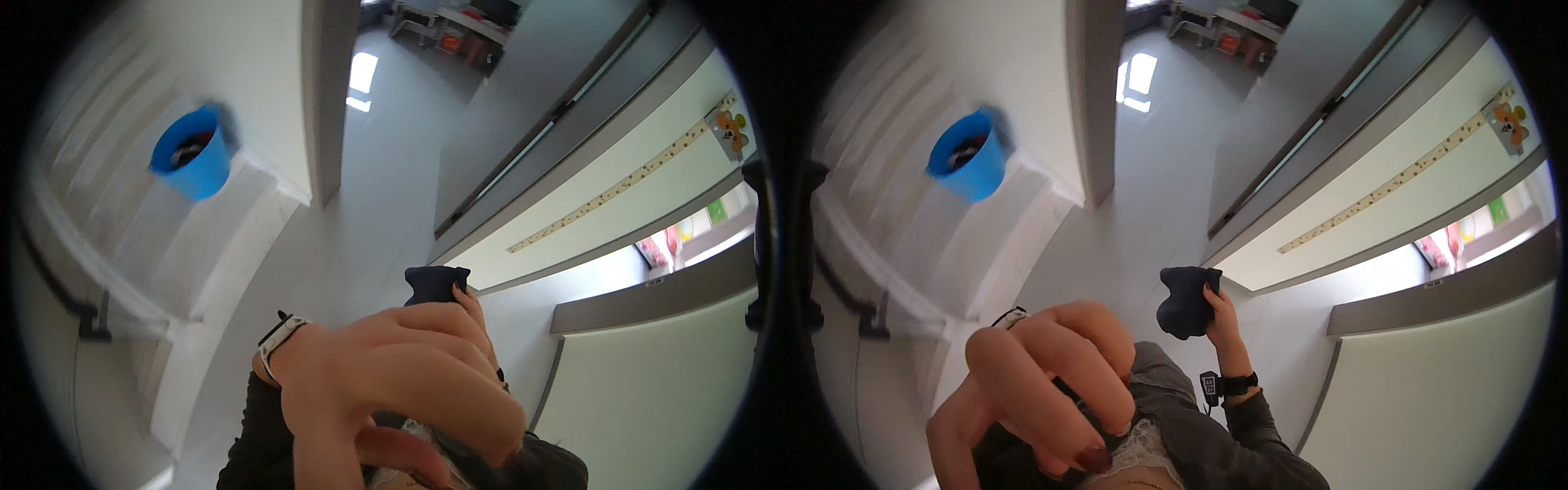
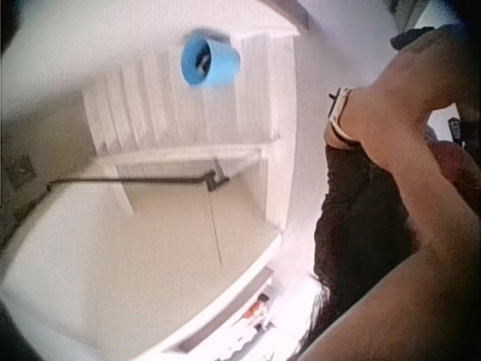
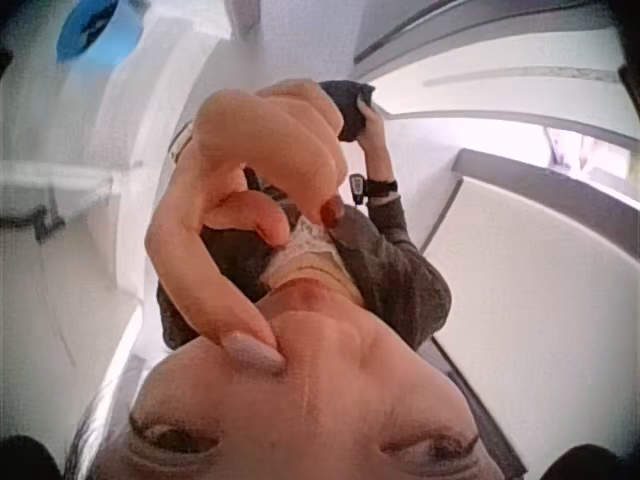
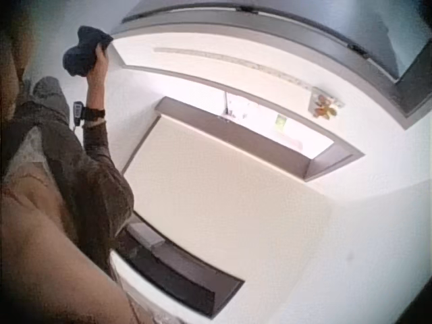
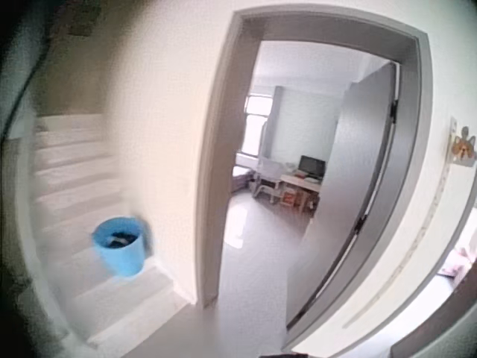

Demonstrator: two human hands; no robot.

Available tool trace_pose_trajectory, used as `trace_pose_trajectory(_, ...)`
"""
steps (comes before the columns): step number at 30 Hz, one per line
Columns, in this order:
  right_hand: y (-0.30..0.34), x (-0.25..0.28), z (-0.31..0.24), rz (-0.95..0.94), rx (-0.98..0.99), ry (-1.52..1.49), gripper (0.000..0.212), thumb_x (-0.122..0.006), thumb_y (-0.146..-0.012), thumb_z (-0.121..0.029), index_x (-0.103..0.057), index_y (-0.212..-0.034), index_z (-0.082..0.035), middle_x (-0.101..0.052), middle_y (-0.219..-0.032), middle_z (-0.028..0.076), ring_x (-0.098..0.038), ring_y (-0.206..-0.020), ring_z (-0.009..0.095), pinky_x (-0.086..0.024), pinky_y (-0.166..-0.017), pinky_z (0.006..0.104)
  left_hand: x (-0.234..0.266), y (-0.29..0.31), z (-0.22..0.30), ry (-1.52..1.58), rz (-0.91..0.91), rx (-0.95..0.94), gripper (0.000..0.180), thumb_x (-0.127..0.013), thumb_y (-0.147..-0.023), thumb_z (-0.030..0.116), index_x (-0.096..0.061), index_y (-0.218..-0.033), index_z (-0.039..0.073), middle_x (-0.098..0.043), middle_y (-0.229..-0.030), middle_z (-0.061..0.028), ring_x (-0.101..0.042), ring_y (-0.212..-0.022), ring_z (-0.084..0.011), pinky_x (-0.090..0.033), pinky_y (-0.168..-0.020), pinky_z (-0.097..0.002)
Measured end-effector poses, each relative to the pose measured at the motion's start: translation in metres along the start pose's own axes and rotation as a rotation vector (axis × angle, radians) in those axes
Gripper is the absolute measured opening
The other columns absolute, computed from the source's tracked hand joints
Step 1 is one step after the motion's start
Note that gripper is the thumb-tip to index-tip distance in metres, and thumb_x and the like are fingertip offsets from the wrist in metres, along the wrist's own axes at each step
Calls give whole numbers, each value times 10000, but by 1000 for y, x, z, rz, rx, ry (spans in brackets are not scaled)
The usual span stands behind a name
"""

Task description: The person wipes a desk, monitor, and window sill using a dark cloth. They move items on the desk to access surfaces, then clean the monitor and desk, and finally wipe the window sill.

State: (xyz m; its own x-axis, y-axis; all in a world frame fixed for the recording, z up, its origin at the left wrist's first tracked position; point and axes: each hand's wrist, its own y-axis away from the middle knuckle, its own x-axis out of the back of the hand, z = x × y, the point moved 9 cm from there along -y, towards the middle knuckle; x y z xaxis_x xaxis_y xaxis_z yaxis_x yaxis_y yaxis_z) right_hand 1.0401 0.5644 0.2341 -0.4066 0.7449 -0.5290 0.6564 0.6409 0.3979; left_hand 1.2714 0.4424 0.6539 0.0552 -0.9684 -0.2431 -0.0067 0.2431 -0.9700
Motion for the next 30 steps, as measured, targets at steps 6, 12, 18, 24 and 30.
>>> trace_pose_trajectory(6,-144,2,-76,127,86,-151,391,-628,-969,-214,-563,-1280,14,-653,-1197,142,-652,-1090,270,-537,-959,409,108,-22,-171,39,288,168,405,-686,-871,98,-655,-1161,379,-520,-975,-152,-503,-714,-194,-402,-591,-308)
trace_pose_trajectory(12,-351,-30,-160,90,-27,-110,381,-646,-963,-226,-577,-1251,14,-660,-1162,132,-656,-1051,244,-548,-903,387,196,-48,-363,93,72,133,400,-695,-903,148,-630,-1217,386,-531,-996,-156,-540,-703,-206,-440,-604,-326)
trace_pose_trajectory(18,-548,-114,-252,-89,-113,-93,385,-610,-987,-265,-576,-1242,22,-672,-1119,124,-679,-976,237,-565,-873,386,282,-86,-538,206,-36,189,383,-682,-926,214,-600,-1262,379,-526,-1066,-159,-573,-707,-219,-480,-632,-362)
trace_pose_trajectory(24,-745,-177,-333,-288,-61,-62,404,-586,-998,-296,-570,-1238,28,-678,-1104,130,-684,-973,227,-566,-882,381,424,-89,-735,215,-156,413,433,-663,-923,150,-521,-1307,293,-559,-1041,-141,-615,-647,-232,-492,-606,-368)
trace_pose_trajectory(30,-916,-197,-471,-306,125,-66,451,-588,-994,-365,-574,-1218,26,-676,-1131,121,-679,-1007,215,-562,-891,372,567,-83,-989,-43,-244,786,166,-526,-1002,108,-639,-1088,22,-595,-959,-129,-595,-714,-177,-497,-643,-284)
